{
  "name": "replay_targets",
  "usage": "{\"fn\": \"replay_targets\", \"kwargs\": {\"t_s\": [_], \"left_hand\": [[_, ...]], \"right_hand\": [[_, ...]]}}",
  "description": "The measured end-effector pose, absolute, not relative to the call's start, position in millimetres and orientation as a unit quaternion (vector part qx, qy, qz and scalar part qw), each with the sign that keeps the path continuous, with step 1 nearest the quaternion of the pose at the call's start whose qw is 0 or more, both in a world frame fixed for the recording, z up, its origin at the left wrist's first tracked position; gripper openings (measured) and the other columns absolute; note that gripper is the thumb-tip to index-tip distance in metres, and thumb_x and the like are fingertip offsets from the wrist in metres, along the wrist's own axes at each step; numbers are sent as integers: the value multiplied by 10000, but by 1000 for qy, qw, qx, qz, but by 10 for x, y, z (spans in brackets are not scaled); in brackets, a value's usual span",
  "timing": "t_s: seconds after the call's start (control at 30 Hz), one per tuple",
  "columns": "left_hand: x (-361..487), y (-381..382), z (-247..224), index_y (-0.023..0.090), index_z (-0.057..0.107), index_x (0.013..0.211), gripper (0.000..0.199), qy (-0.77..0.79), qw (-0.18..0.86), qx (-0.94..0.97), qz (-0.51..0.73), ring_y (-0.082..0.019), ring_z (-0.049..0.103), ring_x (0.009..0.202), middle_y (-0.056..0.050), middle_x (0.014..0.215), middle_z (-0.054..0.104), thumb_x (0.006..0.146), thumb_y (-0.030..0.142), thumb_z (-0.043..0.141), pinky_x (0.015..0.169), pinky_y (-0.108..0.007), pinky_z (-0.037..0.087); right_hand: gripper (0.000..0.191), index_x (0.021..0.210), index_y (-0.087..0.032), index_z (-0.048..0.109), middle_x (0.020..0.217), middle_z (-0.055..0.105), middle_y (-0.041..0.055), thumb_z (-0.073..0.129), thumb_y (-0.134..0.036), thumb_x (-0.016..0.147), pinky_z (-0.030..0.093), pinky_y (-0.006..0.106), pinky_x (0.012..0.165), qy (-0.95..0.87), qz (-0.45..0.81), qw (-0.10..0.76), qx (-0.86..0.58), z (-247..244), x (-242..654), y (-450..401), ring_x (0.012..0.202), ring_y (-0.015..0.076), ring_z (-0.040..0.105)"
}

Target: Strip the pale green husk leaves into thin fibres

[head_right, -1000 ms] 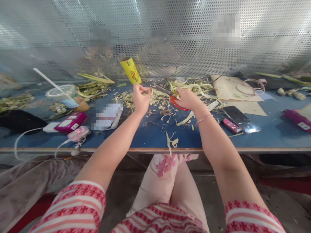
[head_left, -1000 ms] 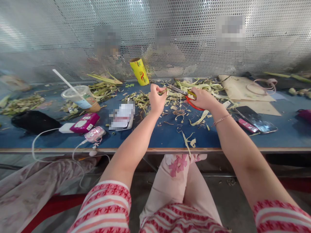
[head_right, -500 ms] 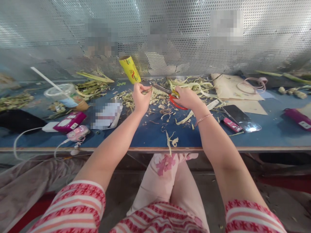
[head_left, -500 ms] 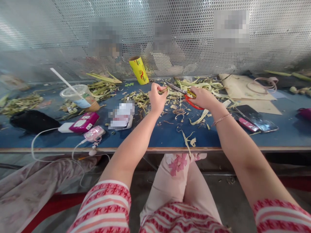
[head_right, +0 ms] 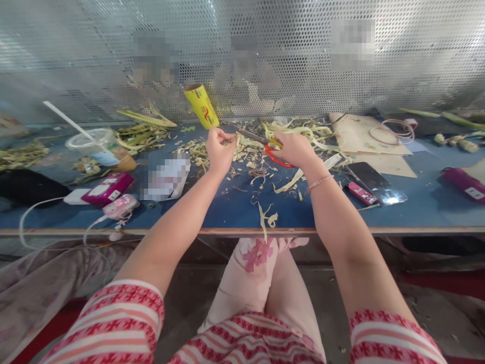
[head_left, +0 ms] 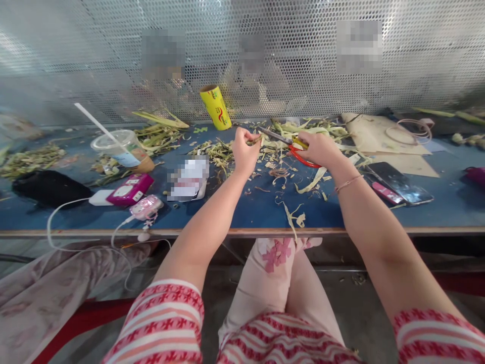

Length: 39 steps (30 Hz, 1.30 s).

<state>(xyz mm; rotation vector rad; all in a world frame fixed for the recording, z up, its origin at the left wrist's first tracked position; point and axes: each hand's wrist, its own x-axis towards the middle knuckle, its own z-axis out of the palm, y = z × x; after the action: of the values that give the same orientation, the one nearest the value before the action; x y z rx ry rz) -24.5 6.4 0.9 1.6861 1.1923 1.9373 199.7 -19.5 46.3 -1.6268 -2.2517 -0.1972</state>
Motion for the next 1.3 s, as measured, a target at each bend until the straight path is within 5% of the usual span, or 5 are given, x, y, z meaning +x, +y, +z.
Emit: {"fn": "replay_targets", "kwargs": {"t_s": [0.43, 0.63, 0.77, 0.97, 1.3], "left_hand": [[-256, 139, -30, 229, 568, 925, 370, 411, 258, 580, 655, -185, 712, 848, -36, 837, 727, 750, 472, 786, 845, -352, 546], [-214, 221, -73, 213, 603, 924, 218, 399, 403, 525, 635, -135, 681, 765, -38, 853, 736, 847, 384, 713, 751, -307, 541], [-181, 176, -65, 214, 611, 939, 185, 375, 471, 517, 609, -92, 655, 693, -10, 838, 722, 837, 315, 728, 660, -242, 509], [-99, 53, -25, 244, 623, 1021, 257, 336, 500, 529, 598, -104, 691, 705, 18, 794, 714, 796, 212, 742, 708, -259, 552], [-31, -28, 0, 228, 624, 985, 171, 336, 540, 502, 586, -107, 723, 833, 8, 851, 731, 843, 145, 666, 767, -249, 568]], "right_hand": [[527, 1104, -142, 619, 871, 688, 164, 557, -603, 857, 452, 371, 682, -705, -87, 261, -653, 389, 2094, -77, 828, 307, 626], [339, 930, -62, 707, 961, 677, 265, 667, -361, 775, 510, 453, 781, -711, -48, 127, -690, 265, 2244, 51, 927, 365, 651], [262, 989, -128, 718, 1001, 690, 158, 530, -241, 846, 492, 423, 908, -774, -15, 281, -567, 320, 2047, -2, 965, 273, 627], [266, 994, -195, 681, 1028, 667, 118, 438, -281, 930, 506, 370, 829, -771, 31, 423, -475, 368, 1729, -189, 966, 232, 602], [280, 807, -191, 720, 805, 638, 77, 482, -293, 914, 459, 344, 816, -804, -13, 371, -464, 372, 1666, -277, 811, 206, 575]]}}
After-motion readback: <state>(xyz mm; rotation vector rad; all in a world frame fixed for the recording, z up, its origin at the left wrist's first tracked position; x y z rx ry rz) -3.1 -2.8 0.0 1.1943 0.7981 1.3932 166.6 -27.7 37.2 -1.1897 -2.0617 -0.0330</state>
